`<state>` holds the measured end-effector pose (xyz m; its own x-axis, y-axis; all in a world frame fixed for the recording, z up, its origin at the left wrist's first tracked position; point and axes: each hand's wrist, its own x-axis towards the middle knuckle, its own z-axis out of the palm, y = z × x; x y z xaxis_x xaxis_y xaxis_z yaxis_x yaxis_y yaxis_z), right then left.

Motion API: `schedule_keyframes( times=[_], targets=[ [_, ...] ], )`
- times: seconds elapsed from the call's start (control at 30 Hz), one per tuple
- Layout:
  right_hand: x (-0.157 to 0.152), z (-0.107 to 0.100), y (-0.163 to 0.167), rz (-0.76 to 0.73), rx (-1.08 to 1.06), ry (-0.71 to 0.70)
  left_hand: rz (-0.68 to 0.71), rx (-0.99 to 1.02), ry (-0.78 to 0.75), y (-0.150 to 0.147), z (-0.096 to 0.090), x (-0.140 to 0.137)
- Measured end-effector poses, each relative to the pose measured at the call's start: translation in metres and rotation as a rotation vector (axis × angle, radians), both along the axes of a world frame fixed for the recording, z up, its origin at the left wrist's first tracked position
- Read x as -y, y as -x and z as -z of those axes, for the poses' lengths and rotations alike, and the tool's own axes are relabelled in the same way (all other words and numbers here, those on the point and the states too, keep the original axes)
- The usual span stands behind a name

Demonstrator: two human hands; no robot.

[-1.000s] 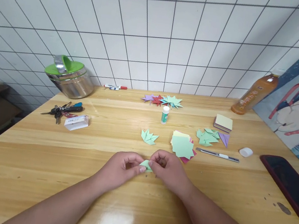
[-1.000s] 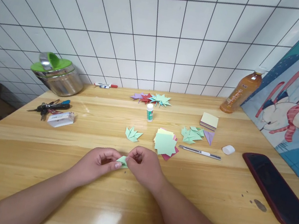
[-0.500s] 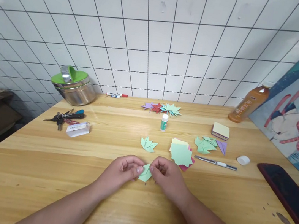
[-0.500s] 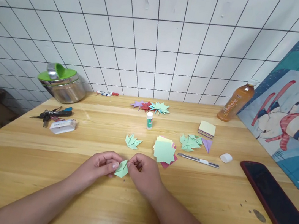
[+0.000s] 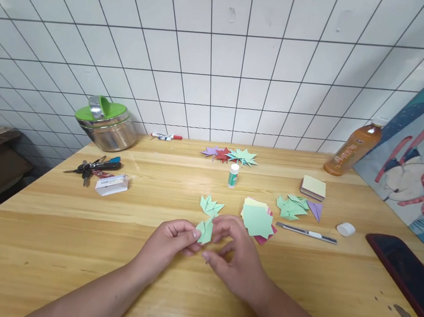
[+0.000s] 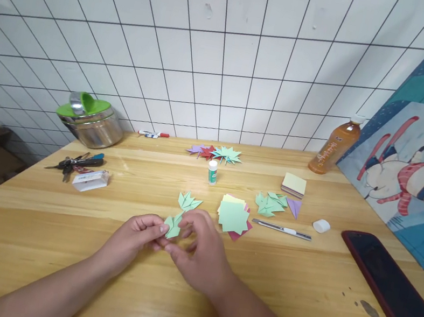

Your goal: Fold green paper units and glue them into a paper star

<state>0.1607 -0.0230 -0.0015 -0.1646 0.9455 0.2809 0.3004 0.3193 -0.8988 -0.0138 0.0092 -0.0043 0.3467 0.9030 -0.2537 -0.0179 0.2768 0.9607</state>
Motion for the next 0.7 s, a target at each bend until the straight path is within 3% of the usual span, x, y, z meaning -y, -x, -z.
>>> schedule_keyframes(
  times=[0.13,0.3,0.5,0.63,0.7],
  targets=[
    [0.0,0.001,0.003,0.033,0.0,0.024,-0.006,0.063,-0.013,-0.003,0.003,0.002],
    [-0.004,0.006,0.003,0.057,-0.073,0.152,0.014,0.045,-0.055,-0.006,0.005,0.002],
    [-0.008,0.009,0.001,0.105,-0.079,0.101,0.083,0.087,-0.044,-0.008,0.004,0.005],
    [-0.009,0.01,0.001,0.053,-0.127,0.043,0.06,0.056,-0.049,-0.009,0.005,0.005],
    [-0.009,0.011,0.001,0.049,-0.197,0.1,0.043,0.037,-0.044,-0.009,0.005,0.004]
  ],
)
